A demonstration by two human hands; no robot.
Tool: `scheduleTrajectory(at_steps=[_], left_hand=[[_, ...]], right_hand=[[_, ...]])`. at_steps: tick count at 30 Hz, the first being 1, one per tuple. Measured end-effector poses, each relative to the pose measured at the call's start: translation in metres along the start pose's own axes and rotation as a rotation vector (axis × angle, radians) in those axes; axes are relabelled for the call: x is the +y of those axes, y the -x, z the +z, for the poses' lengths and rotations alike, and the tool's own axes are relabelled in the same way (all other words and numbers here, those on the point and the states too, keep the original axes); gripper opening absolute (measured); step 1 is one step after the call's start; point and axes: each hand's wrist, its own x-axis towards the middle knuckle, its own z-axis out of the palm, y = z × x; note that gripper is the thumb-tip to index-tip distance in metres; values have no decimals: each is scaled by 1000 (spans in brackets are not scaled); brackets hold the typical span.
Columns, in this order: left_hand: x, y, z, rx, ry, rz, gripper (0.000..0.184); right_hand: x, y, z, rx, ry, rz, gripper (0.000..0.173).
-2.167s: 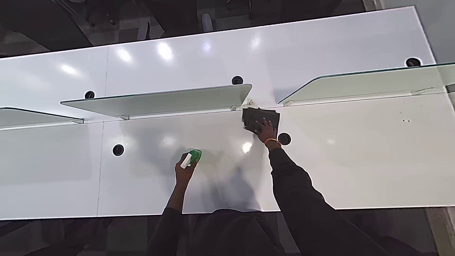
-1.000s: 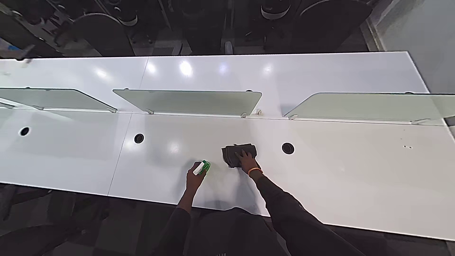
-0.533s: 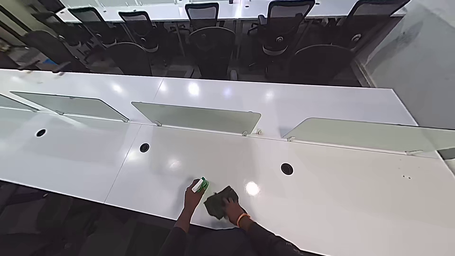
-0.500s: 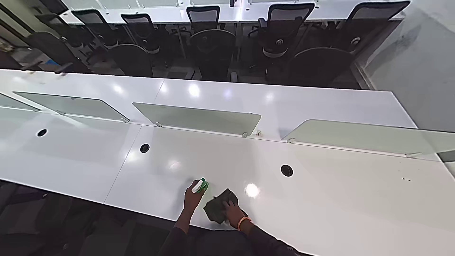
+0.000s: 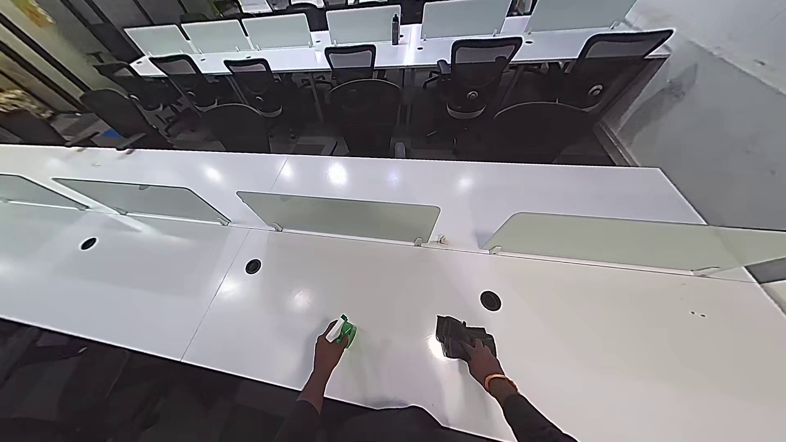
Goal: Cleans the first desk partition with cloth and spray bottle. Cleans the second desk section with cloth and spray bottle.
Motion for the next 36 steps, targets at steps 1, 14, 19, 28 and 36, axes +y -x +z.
scheduleTrajectory(at_steps=[1, 14, 19, 28, 36], left_hand=[[-1, 2, 0, 2, 1, -7, 60], [-33, 25, -21, 43, 4, -106, 64], [-43, 11, -44, 49, -19, -165, 66], [-74, -12, -95, 52, -74, -34, 63], [-74, -41, -114, -54, -200, 62, 63]], right_hand=[[1, 2, 3, -3, -4, -22, 63], [-117, 51, 70, -160, 158, -413, 61], [-158, 54, 74, -185, 140, -426, 51], [-227, 59, 71, -132, 68, -360, 40], [-320, 93, 119, -167, 5, -523, 32]])
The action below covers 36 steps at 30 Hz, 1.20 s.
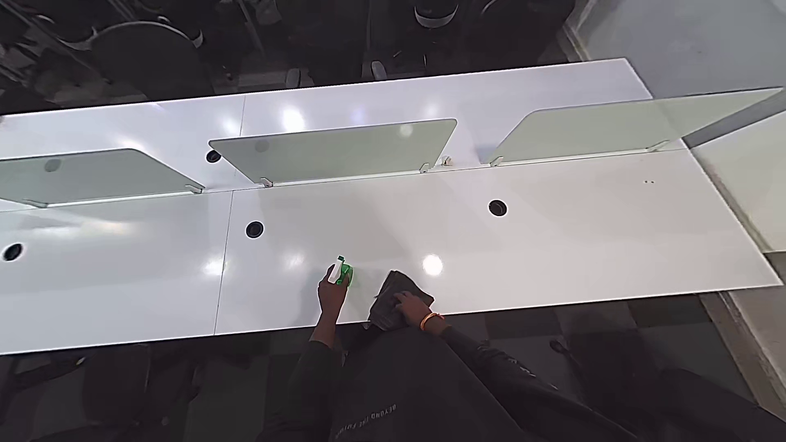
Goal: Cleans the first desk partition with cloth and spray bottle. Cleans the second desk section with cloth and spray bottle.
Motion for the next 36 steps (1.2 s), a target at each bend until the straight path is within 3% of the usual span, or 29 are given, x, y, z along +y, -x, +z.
scheduleTrajectory(at_steps=[4, 8, 12, 15, 20, 24, 27, 29, 31, 33, 36], left_hand=[[-4, -5, -6, -42, 3, 23, 63], [-8, -3, -6, -58, 0, 57, 62], [-8, -6, -7, -69, -19, 65, 62], [-9, -7, -9, -82, -23, 67, 62], [-10, -7, -8, -77, -4, 76, 63], [-10, -7, -6, -70, 11, 88, 60], [-12, -3, -7, -73, 15, 45, 81], [-15, 6, -11, -63, -9, 6, 99], [-25, 19, -15, -70, -55, -38, 100], [-44, 34, -21, -203, -171, -127, 84], [-83, 51, -13, -628, -399, -299, 76]], right_hand=[[7, 19, 25, 42, -13, 61, 26], [66, 71, 19, 211, -119, 447, 26], [122, 111, 11, 209, -225, 881, 29], [129, 113, 9, 199, -290, 989, 29], [81, 68, 8, 307, -286, 856, 34], [48, 31, -5, 187, -124, 449, 36], [46, 6, -17, 83, 12, 212, 31], [48, 0, -29, 25, 53, 180, 29], [45, 2, -41, -10, 56, 207, 36], [41, 9, -44, 29, 20, 267, 48], [33, 19, -29, 173, -72, 405, 72]])
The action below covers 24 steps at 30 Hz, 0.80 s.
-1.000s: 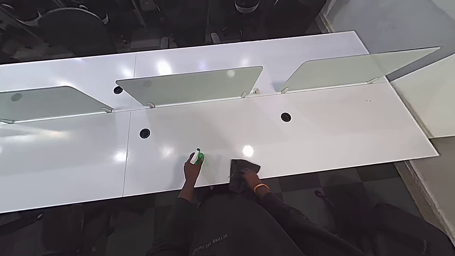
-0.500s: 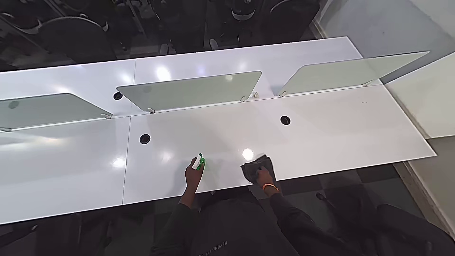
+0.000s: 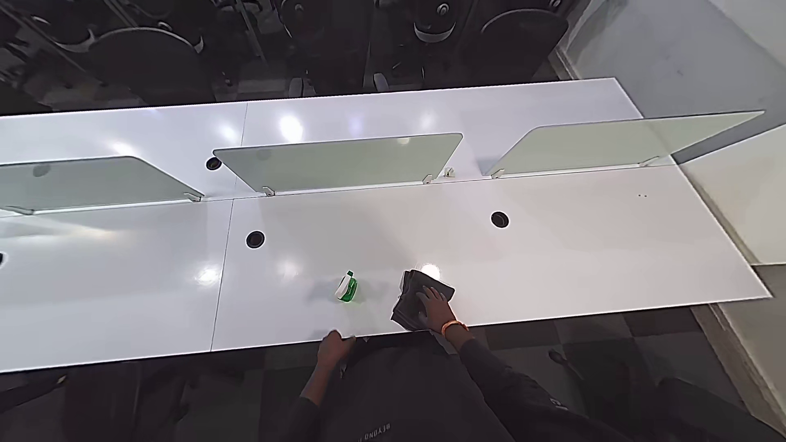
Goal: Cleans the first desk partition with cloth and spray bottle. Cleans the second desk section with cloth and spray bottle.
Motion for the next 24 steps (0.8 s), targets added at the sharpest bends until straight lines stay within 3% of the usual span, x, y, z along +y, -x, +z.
scheduleTrajectory(at_steps=[3, 6, 12, 16, 21, 24], left_hand=[[-21, -1, 40, -288, -133, -54, 82], [-23, 2, 61, -396, -144, -52, 75], [-7, 7, 49, -462, -327, -23, 68], [-7, 8, 45, -448, -282, -7, 65], [-4, 20, 45, -404, -236, 129, 54], [8, 16, 45, -420, -231, 54, 58]], right_hand=[[-5, 11, 21, -5, -29, 123, 96], [-9, 8, 32, -75, -18, 159, 98], [-7, -12, 20, -64, 13, 138, 87], [-4, -21, 11, -44, 14, 119, 87], [1, -33, 6, -58, -1, 121, 88], [6, -42, 1, -58, -9, 95, 92]])
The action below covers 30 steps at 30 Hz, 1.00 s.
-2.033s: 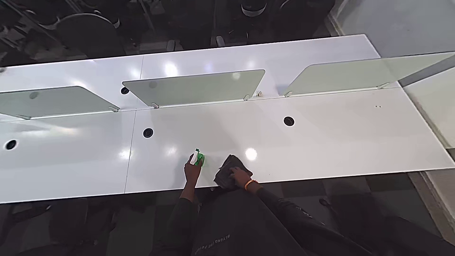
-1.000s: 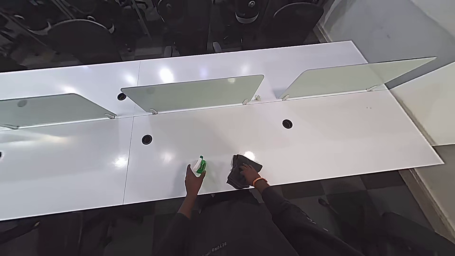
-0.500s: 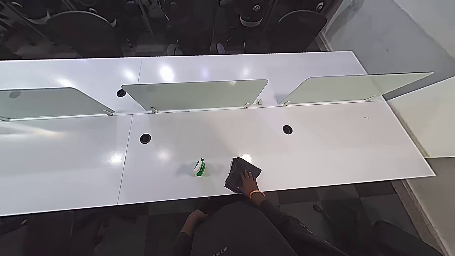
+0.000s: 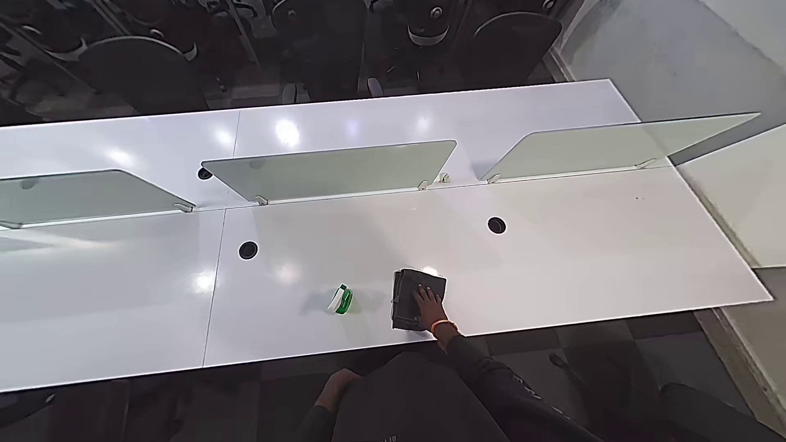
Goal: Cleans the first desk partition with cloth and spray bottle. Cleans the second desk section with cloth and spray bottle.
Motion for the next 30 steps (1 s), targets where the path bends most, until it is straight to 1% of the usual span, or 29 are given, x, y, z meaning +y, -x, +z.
scheduleTrajectory(at_steps=[3, 7, 11, 14, 17, 20, 22, 24, 25, 27, 28, 30], left_hand=[[6, -14, 1, -40, 86, -103, 67], [12, -11, 3, -23, 172, -105, 65], [27, -17, 4, -44, 224, -167, 66], [36, -16, 3, -62, 250, -179, 68], [46, -17, 3, -35, 255, -204, 71], [63, -9, 0, 31, 246, -260, 73], [73, -9, -4, 89, 226, -301, 77], [75, -15, -5, 201, 227, -340, 87], [79, -12, -9, 277, 271, -361, 93], [81, -6, -16, 494, 397, -375, 103], [81, -2, -21, 607, 458, -347, 106], [74, 0, -34, 812, 605, -203, 112]], right_hand=[[5, -11, -10, 7, -10, -27, 92], [9, -32, -29, 14, -28, -59, 93], [13, -52, -48, 8, -16, -99, 93], [14, -62, -57, 8, -14, -128, 93], [17, -69, -63, 7, -12, -152, 92], [21, -69, -65, -3, -13, -178, 93], [23, -70, -65, 1, -20, -194, 93], [24, -70, -63, 7, -9, -209, 94], [26, -71, -62, 8, -6, -219, 96], [27, -71, -61, 4, -1, -242, 99], [28, -70, -61, 1, 0, -254, 99], [31, -69, -62, -2, 22, -269, 96]])
